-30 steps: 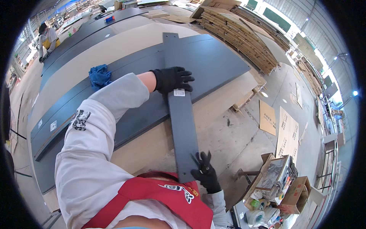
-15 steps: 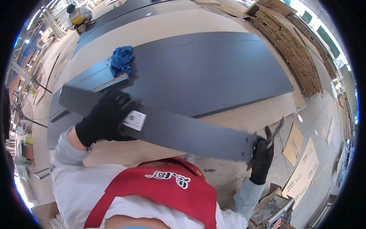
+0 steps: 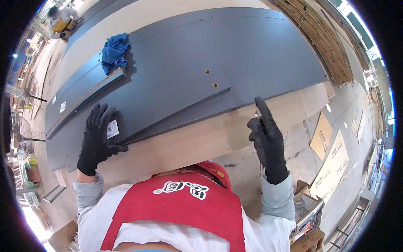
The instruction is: The person cleans a dark gray panel with a blue cloth, then uses a utility knife to scrape and trim its edges. They apply glue from a white bottle along a seam, press the panel sections together, and inspect the joined edges. The person repeats similar steps on another panel, using the knife and glue to finish the assembly.
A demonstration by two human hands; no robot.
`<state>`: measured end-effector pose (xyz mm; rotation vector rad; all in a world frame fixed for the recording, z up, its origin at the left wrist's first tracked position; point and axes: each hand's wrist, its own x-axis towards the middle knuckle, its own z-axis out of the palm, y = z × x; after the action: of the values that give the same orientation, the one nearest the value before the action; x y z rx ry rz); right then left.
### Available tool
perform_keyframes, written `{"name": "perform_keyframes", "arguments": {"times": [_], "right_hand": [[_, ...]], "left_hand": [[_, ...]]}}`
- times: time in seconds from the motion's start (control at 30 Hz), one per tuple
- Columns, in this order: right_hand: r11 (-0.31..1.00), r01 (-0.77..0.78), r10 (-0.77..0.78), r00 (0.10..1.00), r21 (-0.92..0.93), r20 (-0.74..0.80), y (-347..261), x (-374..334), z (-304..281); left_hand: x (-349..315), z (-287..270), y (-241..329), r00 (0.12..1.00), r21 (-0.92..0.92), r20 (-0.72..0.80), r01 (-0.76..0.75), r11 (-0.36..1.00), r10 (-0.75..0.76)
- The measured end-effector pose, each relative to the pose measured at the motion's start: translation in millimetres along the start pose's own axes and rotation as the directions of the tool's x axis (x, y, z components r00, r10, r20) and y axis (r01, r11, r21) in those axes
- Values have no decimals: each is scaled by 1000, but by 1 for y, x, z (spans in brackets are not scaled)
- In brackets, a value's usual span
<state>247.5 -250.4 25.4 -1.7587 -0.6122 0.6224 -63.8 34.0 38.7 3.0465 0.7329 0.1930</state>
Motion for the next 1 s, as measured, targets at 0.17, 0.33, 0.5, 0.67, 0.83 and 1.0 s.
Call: {"name": "perform_keyframes", "arguments": {"times": [0.17,0.33,0.5,0.67,0.83,1.0], "right_hand": [[944,101,-89,995,-314,54,-14,0,37],[751,198,-157,980,-630,121,-18,-19,63],[767,297,-163,947,-569,275,-35,-44,111],[773,35,-49,999,-634,-5,-30,-39,103],[677,151,-154,986,-720,63,-36,-40,116],[628,224,-193,973,-746,129,-31,-39,108]], "left_hand": [[36,25,33,997,-173,-10,-78,982,78],[21,28,20,992,-214,10,-117,970,122],[16,26,17,990,-230,20,-129,965,137],[19,26,19,991,-224,22,-126,966,135],[15,30,13,986,-269,70,-125,955,149],[21,29,14,988,-273,36,-138,952,153]]}}
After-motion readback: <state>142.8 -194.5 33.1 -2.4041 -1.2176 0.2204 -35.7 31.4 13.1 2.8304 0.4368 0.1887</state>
